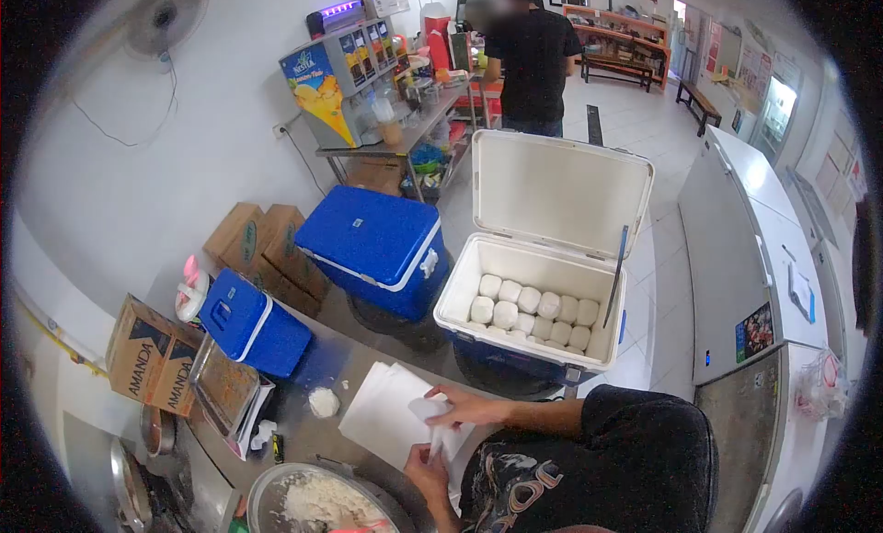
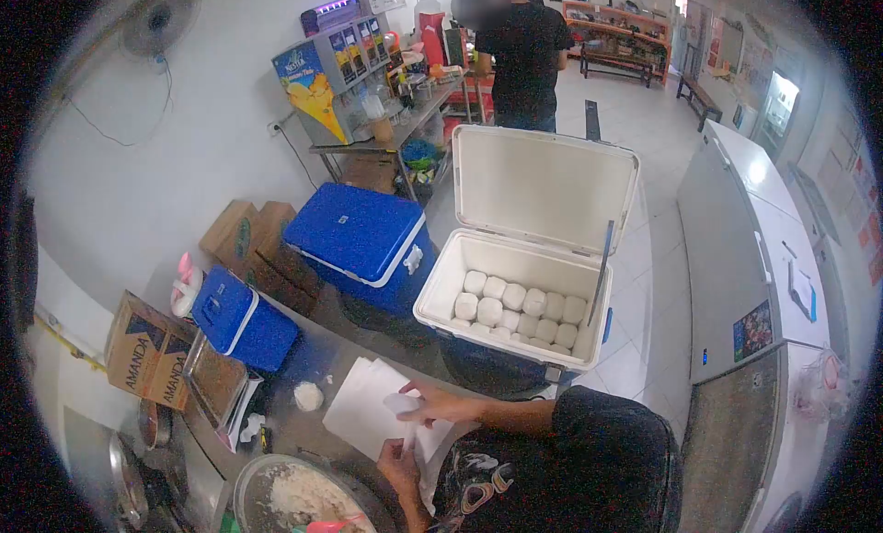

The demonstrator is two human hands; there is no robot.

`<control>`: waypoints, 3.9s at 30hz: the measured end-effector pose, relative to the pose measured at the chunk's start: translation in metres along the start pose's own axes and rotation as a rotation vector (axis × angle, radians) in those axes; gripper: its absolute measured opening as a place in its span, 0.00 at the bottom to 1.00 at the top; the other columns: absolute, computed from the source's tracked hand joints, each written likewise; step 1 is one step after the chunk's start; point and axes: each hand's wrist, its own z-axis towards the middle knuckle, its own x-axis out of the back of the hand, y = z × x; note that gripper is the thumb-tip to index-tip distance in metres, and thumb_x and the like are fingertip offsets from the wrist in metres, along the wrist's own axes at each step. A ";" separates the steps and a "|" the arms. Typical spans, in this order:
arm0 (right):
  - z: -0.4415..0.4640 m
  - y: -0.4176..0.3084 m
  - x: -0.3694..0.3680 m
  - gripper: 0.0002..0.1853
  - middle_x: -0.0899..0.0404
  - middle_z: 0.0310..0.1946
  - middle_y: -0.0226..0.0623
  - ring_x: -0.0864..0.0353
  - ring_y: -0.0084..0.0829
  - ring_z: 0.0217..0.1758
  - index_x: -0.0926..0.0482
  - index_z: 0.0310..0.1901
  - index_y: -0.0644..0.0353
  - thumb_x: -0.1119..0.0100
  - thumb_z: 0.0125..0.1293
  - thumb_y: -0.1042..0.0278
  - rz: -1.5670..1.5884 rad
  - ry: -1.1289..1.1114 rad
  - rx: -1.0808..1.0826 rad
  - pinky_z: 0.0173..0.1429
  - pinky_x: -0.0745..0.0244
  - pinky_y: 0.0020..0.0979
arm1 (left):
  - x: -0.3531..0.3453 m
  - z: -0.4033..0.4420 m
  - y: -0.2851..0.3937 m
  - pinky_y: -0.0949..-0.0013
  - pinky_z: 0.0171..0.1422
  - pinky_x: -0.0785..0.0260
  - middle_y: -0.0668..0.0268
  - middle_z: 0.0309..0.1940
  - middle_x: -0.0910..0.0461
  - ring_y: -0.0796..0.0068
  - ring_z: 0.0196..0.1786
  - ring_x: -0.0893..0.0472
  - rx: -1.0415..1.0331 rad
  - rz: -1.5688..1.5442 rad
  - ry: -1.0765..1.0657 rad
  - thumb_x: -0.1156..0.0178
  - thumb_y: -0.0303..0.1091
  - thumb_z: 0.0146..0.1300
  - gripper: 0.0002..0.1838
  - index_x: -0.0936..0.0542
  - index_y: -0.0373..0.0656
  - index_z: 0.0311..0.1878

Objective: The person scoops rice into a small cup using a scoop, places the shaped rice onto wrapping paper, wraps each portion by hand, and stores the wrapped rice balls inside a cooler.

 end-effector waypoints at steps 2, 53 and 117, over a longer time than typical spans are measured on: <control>-0.003 0.000 0.004 0.43 0.20 0.38 0.42 0.18 0.26 0.34 0.41 0.73 0.58 0.25 0.62 0.62 0.020 -0.160 0.082 0.36 0.20 0.29 | -0.001 0.001 0.004 0.71 0.32 0.33 0.65 0.27 0.18 0.76 0.28 0.22 0.016 -0.198 -0.005 0.35 0.21 0.60 0.07 0.21 0.38 0.40; 0.143 0.127 0.119 0.21 0.16 0.31 0.39 0.19 0.28 0.35 0.20 0.40 0.67 0.27 0.62 0.55 -0.923 0.307 0.034 0.42 0.24 0.34 | -0.026 0.073 -0.043 0.43 0.62 0.29 0.50 0.65 0.35 0.45 0.65 0.31 0.617 0.713 0.038 0.25 0.49 0.54 0.46 0.37 0.51 0.73; 0.307 0.049 0.026 0.32 0.26 0.65 0.48 0.31 0.47 0.70 0.29 0.67 0.61 0.31 0.63 0.60 -0.663 0.159 0.632 0.75 0.41 0.44 | -0.126 0.151 -0.082 0.26 0.79 0.69 0.49 0.81 0.53 0.44 0.84 0.59 0.271 0.638 0.131 0.45 0.49 0.72 0.38 0.44 0.41 0.79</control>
